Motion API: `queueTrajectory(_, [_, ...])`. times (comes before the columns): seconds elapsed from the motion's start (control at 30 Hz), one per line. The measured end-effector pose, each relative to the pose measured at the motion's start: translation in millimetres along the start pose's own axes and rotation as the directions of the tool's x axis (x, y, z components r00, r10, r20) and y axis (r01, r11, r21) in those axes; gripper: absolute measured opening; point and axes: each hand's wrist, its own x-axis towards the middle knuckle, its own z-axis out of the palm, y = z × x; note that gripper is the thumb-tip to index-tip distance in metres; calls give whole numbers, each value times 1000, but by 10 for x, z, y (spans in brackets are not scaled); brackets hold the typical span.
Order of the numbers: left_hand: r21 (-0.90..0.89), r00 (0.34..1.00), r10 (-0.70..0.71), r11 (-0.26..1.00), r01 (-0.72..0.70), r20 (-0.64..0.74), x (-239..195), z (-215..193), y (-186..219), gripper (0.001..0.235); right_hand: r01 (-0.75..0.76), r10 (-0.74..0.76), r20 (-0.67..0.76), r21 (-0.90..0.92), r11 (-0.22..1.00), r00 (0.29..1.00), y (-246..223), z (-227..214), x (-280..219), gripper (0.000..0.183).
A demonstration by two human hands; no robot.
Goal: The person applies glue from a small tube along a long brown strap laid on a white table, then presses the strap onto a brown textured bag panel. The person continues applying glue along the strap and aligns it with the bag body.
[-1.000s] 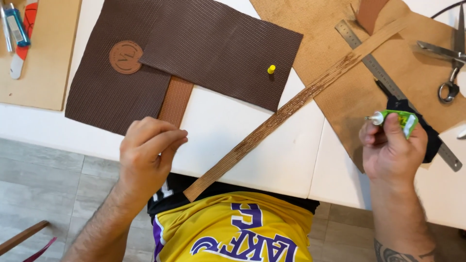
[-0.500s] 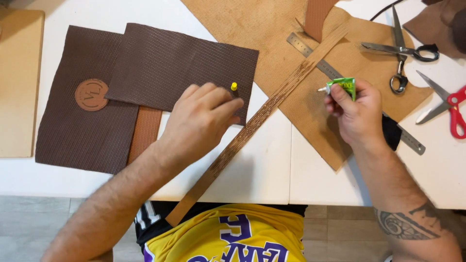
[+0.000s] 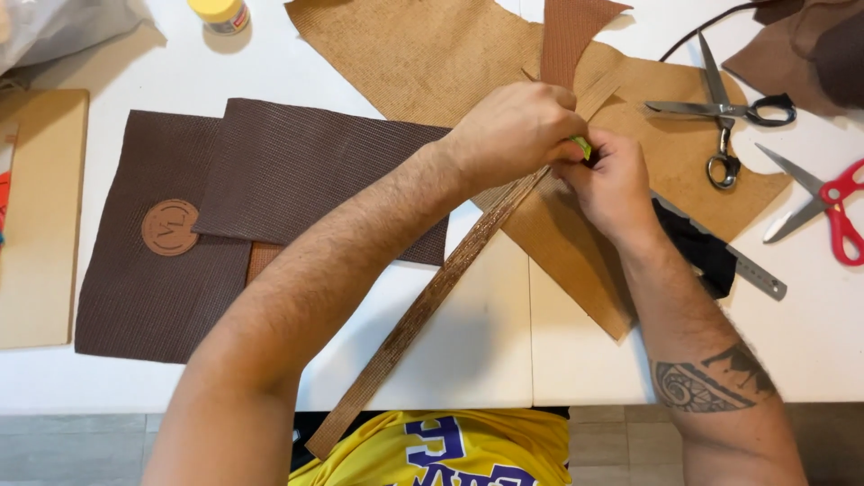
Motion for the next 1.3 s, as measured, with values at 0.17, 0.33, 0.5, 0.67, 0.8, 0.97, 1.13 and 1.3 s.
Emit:
queueTrajectory(0.17, [-117, 996, 3, 993, 7, 87, 245, -22, -101, 14, 0, 1, 56, -25, 1000, 998, 0, -87, 1, 28])
queueTrajectory(0.33, [-339, 973, -190, 914, 224, 131, 318, 27, -174, 27, 145, -143, 28, -95, 985, 989, -11, -116, -45, 33])
queueTrajectory(0.5, [-310, 954, -271, 903, 298, 130, 281, 55, -138, 28, 75, -76, 69, 13, 997, 995, -1, -99, -56, 27])
queueTrajectory(0.67, [-304, 984, -179, 936, 176, 18, 256, 129, -198, 24, 17, -63, 190, 237, 971, 980, 17, -131, -48, 33])
queueTrajectory(0.8, [-283, 993, -109, 954, 93, -41, 248, 152, -210, 22, 120, -130, 96, 109, 987, 987, -90, -114, -61, 30])
queueTrajectory(0.97, [-240, 990, 2, 970, -36, -142, 201, 288, -256, 21, 278, -277, 33, -62, 959, 960, -40, -104, -50, 34])
queueTrajectory(1.13, [-300, 970, 7, 950, -81, -241, 132, 325, -239, 20, 395, -397, 19, -150, 907, 918, -25, -85, -18, 35])
queueTrajectory(1.3, [-324, 976, 1, 943, -74, -217, 66, 412, -294, 19, 362, -359, 49, -158, 919, 932, 42, -52, -14, 29])
